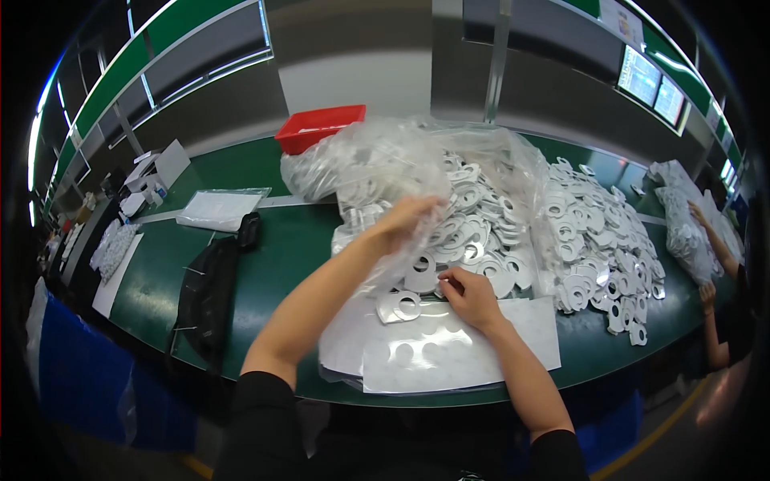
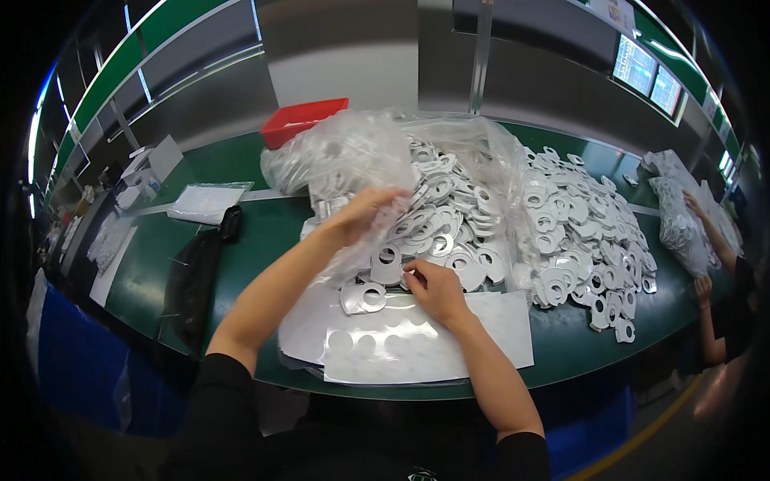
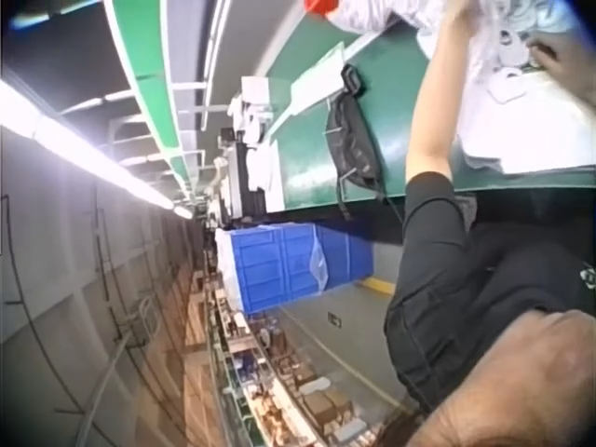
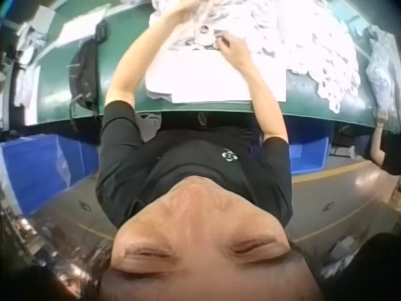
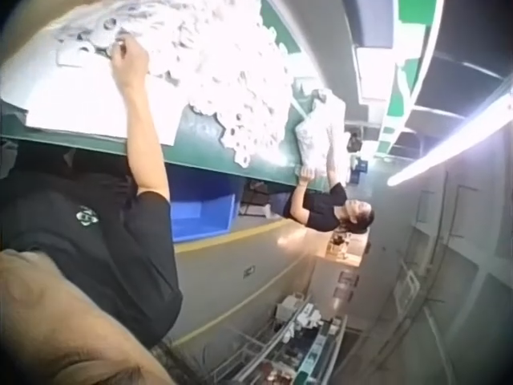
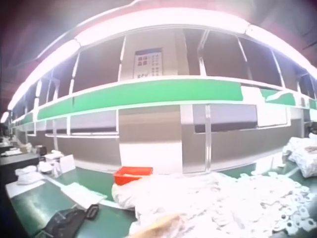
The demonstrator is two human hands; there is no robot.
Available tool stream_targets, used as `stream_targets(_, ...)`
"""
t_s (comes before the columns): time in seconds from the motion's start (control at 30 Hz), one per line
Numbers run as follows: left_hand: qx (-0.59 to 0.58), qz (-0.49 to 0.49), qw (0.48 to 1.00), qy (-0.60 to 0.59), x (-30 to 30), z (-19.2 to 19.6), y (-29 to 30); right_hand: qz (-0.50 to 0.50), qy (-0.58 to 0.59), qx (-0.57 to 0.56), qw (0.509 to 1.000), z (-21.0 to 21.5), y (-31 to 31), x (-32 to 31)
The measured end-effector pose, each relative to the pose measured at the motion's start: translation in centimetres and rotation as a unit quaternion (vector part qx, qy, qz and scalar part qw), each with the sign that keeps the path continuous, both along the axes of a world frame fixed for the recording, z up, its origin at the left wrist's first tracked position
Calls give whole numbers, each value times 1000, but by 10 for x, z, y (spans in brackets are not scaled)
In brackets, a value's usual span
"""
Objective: Applying circular adhesive stickers to small metal plate components on an assembly line.
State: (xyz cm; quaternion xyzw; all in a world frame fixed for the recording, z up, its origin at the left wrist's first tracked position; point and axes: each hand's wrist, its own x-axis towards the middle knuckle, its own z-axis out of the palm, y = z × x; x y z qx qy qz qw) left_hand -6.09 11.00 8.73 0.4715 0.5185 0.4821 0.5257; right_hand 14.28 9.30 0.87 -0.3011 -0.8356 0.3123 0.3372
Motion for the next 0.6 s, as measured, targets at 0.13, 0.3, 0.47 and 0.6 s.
stream_targets(0.13,114,203,970,-62,-53,15,-61,11,1,-13,1000,6,-6,-4)
stream_targets(0.3,162,392,877,-226,-173,-22,-144,1,-26,2,1000,6,-4,6)
stream_targets(0.47,71,497,865,8,-284,-38,-182,-3,-28,20,999,4,-1,3)
stream_targets(0.6,93,301,929,-192,-321,24,-141,-22,-41,11,999,10,-3,6)
